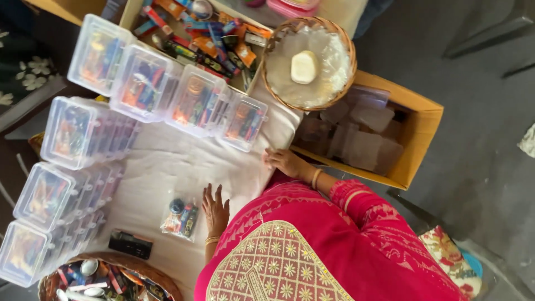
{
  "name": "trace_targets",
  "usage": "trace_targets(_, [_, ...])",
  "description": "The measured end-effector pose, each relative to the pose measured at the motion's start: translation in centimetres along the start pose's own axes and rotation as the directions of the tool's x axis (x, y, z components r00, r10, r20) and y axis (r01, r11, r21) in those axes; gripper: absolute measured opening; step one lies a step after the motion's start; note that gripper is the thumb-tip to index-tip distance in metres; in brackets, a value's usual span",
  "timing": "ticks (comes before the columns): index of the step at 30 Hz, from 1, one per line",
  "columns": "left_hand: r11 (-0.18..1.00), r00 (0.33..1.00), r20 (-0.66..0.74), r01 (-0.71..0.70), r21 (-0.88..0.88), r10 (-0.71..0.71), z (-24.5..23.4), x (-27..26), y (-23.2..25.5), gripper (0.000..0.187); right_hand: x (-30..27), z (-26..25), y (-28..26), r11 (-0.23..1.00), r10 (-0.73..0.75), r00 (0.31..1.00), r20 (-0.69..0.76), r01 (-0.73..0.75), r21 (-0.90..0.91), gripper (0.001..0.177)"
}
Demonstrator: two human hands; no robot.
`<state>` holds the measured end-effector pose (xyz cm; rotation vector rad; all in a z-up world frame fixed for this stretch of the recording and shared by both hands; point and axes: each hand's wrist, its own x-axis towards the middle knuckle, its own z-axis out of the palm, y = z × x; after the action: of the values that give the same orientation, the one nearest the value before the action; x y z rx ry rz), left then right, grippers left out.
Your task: Organizing and packing small toiletry items like toothpaste and soap into plastic containers.
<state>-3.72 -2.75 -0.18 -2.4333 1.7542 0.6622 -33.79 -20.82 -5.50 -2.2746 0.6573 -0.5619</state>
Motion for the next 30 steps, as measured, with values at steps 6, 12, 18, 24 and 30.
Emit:
trace_targets(6, [0.988,0.985,0.073,-0.155,-0.023,0.156,0.0,-0.1,0.4,0.070,-11.1,-1.4,2.4,0.878,0.475,0.874,-0.101,-0.478,-0.006,0.012])
trace_targets(12, [0.984,0.978,0.101,-0.179,-0.027,0.181,-1.2,0.2,0.9,0.069,-21.3,-3.0,6.0,0.573,0.726,0.678,-0.116,-0.689,-0.443,0.028])
trace_targets(18, [0.990,0.986,0.090,-0.144,0.001,0.143,-0.2,0.3,1.0,0.070,-25.1,-0.2,7.7,0.138,0.969,0.149,-0.198,-0.988,-0.068,0.029])
trace_targets(24, [0.979,0.977,0.091,-0.199,0.045,0.195,0.1,0.1,0.4,0.070,-22.0,0.3,2.9,0.303,0.940,0.293,-0.176,-0.952,0.033,0.027])
trace_targets(30, [0.978,0.979,0.100,-0.186,0.096,0.176,-0.4,0.0,0.6,0.068,-24.8,0.6,-0.5,0.306,0.936,0.298,-0.188,-0.952,0.011,0.019])
